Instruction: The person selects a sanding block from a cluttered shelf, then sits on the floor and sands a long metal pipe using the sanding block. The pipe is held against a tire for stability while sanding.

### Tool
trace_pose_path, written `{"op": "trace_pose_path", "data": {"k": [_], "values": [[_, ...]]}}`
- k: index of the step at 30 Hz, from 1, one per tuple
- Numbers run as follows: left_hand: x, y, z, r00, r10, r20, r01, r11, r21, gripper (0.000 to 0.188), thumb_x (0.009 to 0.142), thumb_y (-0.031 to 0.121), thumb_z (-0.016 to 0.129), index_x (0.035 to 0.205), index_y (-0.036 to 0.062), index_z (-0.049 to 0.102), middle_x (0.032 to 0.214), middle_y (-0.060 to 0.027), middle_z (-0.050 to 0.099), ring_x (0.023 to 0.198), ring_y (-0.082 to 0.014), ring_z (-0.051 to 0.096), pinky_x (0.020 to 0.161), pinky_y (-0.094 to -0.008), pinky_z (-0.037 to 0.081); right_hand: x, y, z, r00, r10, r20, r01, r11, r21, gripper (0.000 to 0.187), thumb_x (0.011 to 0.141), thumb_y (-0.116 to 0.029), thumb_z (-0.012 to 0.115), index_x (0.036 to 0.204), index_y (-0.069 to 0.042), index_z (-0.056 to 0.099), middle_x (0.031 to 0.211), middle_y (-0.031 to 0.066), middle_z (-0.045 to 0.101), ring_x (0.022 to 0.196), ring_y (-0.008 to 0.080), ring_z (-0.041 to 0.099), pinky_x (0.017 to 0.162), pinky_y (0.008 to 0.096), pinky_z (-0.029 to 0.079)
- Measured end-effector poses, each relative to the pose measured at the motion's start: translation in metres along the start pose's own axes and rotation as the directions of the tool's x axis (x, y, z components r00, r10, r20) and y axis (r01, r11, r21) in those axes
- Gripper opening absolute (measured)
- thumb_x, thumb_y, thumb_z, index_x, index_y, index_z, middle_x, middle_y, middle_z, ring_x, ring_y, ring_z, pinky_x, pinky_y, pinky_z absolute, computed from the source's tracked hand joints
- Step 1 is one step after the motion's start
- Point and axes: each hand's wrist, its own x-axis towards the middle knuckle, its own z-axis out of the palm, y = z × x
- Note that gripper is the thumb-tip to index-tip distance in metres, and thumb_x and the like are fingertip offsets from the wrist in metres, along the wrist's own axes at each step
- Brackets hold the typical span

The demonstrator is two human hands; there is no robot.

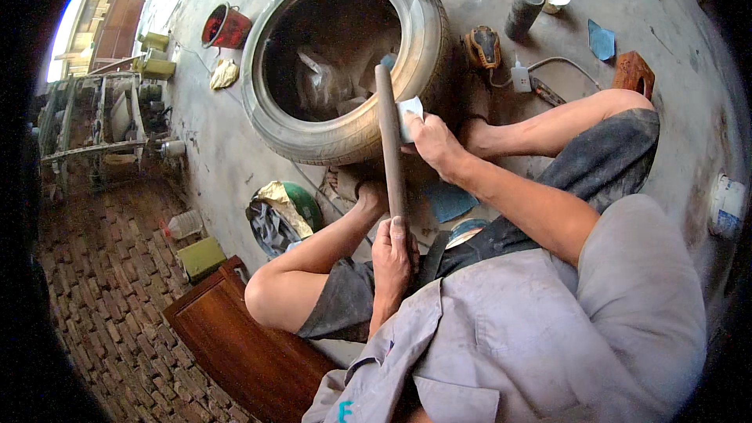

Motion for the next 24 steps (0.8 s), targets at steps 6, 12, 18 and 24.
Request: {"op": "trace_pose_path", "data": {"k": [6, 12, 18, 24], "values": [[0.006, -0.003, -0.014, 0.992, 0.105, -0.073, -0.092, 0.982, 0.166, 0.036, 0.111, 0.037, 0.048, 0.1, 0.0036, 0.056, 0.065, -0.0012, 0.05, 0.053, -0.0093, 0.048, 0.047, -0.0267, 0.039, 0.007, -0.019, -0.033, 0.758, 0.016, 0.651, -0.456, 0.727, 0.513, 0.088, 0.098, -0.077, 0.034, 0.143, -0.006, 0.055, 0.138, 0.0139, 0.063, 0.13, 0.0296, 0.055, 0.12, 0.0473, 0.031], [-0.005, 0.005, -0.01, 0.992, 0.114, -0.051, -0.086, 0.923, 0.376, 0.037, 0.11, 0.037, 0.05, 0.104, 0.0013, 0.057, 0.07, -0.0121, 0.06, 0.062, -0.0242, 0.062, 0.059, -0.0393, 0.048, 0.002, 0.006, -0.022, 0.93, -0.081, 0.359, -0.166, 0.778, 0.606, 0.05, 0.108, -0.053, 0.044, 0.128, -0.012, 0.062, 0.117, 0.0071, 0.07, 0.104, 0.0236, 0.069, 0.094, 0.0465, 0.057], [-0.018, 0.023, 0.022, 0.973, 0.23, -0.023, -0.158, 0.736, 0.658, 0.034, 0.107, 0.037, 0.055, 0.109, 0.003, 0.057, 0.088, -0.0263, 0.069, 0.082, -0.0449, 0.068, 0.069, -0.0497, 0.052, 0.0, 0.012, -0.005, 0.993, -0.059, -0.099, 0.095, 0.909, 0.406, 0.04, 0.106, -0.051, 0.05, 0.11, -0.011, 0.054, 0.078, -0.0006, 0.054, 0.062, 0.0123, 0.056, 0.046, 0.0303, 0.052], [-0.009, 0.014, 0.017, 0.947, -0.158, 0.279, 0.15, 0.987, 0.052, 0.027, 0.106, 0.032, 0.06, 0.104, 0.0066, 0.053, 0.073, 0.0039, 0.05, 0.058, -0.0068, 0.044, 0.05, -0.0251, 0.037, -0.002, -0.002, -0.014, 0.996, 0.01, -0.09, 0.027, 0.918, 0.395, 0.034, 0.1, -0.045, 0.065, 0.085, -0.016, 0.054, 0.064, -0.0051, 0.047, 0.051, 0.0085, 0.048, 0.043, 0.0284, 0.045]]}}
